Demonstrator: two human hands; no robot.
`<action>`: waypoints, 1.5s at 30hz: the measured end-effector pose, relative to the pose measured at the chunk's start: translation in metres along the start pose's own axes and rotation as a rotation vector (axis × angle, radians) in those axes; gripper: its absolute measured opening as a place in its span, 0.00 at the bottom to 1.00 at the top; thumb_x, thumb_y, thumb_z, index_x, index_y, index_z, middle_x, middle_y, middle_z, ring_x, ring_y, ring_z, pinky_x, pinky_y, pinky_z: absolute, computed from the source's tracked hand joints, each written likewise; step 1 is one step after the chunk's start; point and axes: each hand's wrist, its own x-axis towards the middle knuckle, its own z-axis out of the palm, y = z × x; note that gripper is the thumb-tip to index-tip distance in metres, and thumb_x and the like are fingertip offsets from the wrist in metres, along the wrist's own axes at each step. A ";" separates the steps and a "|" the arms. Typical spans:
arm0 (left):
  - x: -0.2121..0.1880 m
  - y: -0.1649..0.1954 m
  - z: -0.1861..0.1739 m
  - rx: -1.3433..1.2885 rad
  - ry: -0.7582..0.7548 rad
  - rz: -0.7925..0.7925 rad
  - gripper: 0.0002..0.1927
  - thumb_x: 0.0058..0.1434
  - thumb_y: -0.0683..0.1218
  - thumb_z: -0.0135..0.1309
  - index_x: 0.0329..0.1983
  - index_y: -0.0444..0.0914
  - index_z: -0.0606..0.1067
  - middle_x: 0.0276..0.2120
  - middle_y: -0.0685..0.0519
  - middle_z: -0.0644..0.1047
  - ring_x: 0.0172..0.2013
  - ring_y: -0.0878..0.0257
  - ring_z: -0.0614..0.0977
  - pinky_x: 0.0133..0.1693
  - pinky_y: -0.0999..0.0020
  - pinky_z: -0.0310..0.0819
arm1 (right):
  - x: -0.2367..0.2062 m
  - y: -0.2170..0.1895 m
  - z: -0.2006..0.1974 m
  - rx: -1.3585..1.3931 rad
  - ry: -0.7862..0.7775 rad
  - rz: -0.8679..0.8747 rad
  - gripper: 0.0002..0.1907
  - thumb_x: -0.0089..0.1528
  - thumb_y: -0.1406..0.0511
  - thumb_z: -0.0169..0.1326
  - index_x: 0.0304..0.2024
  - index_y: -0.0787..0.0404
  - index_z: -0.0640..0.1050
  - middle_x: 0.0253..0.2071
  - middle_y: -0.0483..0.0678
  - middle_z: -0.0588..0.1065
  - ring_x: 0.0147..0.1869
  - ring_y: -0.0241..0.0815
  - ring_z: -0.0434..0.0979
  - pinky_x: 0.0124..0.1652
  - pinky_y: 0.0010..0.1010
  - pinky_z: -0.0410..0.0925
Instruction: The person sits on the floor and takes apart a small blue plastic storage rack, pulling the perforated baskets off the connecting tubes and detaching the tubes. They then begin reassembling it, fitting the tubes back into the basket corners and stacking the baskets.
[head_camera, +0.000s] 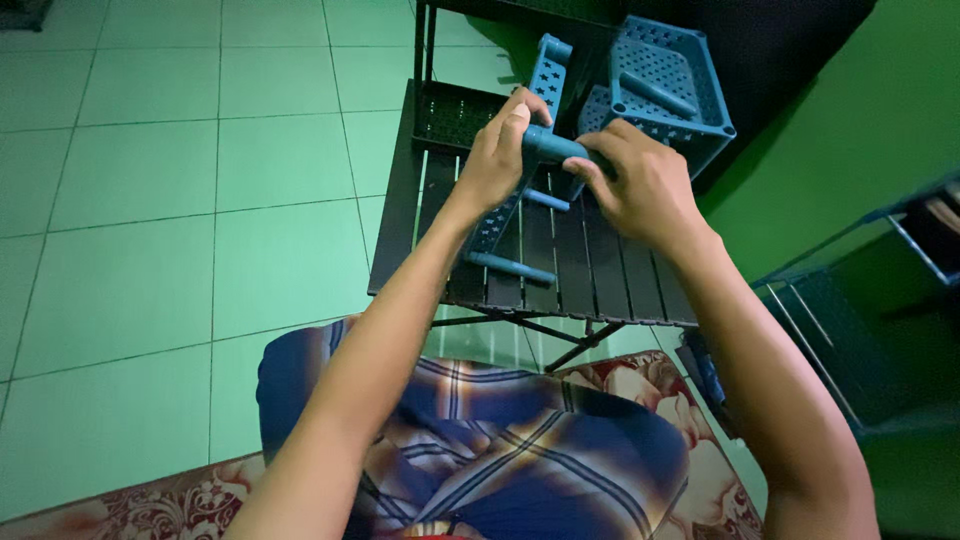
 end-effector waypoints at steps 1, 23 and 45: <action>0.000 0.000 0.000 0.025 -0.003 -0.020 0.26 0.71 0.60 0.24 0.45 0.41 0.71 0.34 0.51 0.71 0.34 0.60 0.73 0.41 0.65 0.65 | 0.001 0.000 0.000 0.010 0.008 0.013 0.18 0.68 0.55 0.60 0.50 0.63 0.81 0.42 0.51 0.76 0.39 0.51 0.78 0.38 0.38 0.70; -0.002 0.000 -0.001 -0.049 0.016 0.073 0.25 0.74 0.60 0.26 0.46 0.39 0.70 0.39 0.50 0.72 0.41 0.60 0.75 0.49 0.65 0.67 | 0.003 -0.005 0.000 0.051 -0.013 0.004 0.11 0.72 0.59 0.56 0.52 0.58 0.76 0.44 0.52 0.77 0.44 0.54 0.79 0.43 0.44 0.70; -0.006 0.003 0.005 -0.051 0.038 0.111 0.25 0.78 0.58 0.26 0.46 0.37 0.70 0.39 0.50 0.72 0.39 0.61 0.72 0.47 0.66 0.67 | -0.010 0.165 0.016 0.158 0.284 0.295 0.14 0.65 0.72 0.57 0.53 0.66 0.76 0.48 0.56 0.80 0.49 0.50 0.81 0.47 0.39 0.73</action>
